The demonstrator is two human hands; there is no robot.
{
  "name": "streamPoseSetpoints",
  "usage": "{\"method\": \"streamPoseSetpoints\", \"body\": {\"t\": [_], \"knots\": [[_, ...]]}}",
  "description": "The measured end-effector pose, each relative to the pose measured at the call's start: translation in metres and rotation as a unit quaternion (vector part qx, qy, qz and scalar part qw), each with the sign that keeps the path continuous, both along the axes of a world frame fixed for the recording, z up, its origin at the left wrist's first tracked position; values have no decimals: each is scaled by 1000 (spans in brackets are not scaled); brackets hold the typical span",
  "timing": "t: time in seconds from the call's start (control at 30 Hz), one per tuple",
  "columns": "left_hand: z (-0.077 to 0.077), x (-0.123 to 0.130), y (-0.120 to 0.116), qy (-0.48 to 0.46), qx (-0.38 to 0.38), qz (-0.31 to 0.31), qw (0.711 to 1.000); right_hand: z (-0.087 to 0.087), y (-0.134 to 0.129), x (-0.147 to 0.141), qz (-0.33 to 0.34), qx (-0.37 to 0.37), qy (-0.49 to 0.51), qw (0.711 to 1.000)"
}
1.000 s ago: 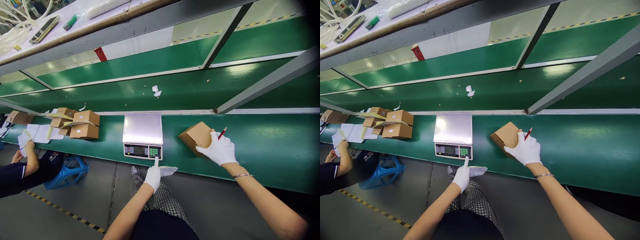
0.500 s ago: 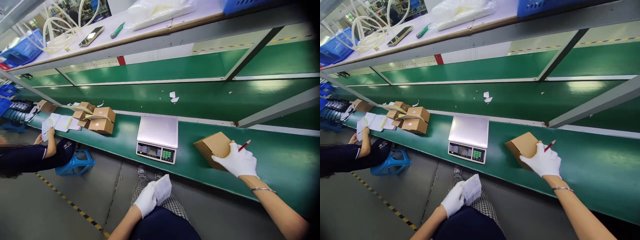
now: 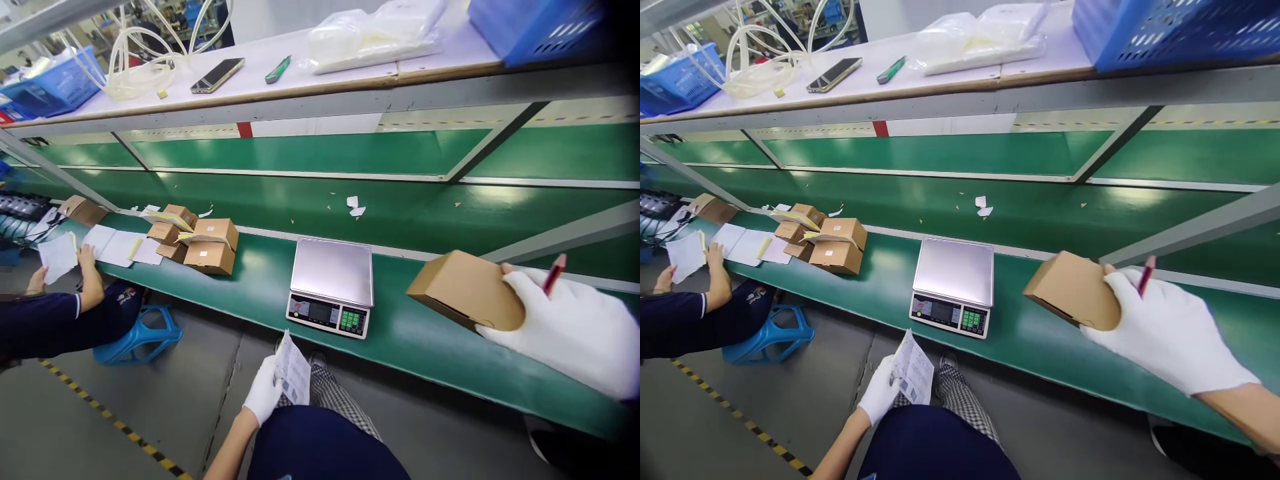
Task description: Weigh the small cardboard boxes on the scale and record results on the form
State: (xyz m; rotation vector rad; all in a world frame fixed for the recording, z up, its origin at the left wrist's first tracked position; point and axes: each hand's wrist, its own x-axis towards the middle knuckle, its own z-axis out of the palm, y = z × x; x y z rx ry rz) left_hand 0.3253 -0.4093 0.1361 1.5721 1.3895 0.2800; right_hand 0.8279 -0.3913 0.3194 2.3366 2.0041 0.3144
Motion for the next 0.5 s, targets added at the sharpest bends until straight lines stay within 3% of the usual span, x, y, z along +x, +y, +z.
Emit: {"method": "streamPoseSetpoints", "body": {"t": [0.1, 0.17, 0.5], "knots": [[3, -7, 8, -6, -7, 17, 1000, 25, 29, -25, 46, -4, 45, 998], [7, -13, 11, -6, -10, 42, 999, 31, 49, -41, 77, -4, 71, 994], [42, -59, 8, 0, -17, 166, 986, 8, 119, -99, 201, -35, 86, 975]]}}
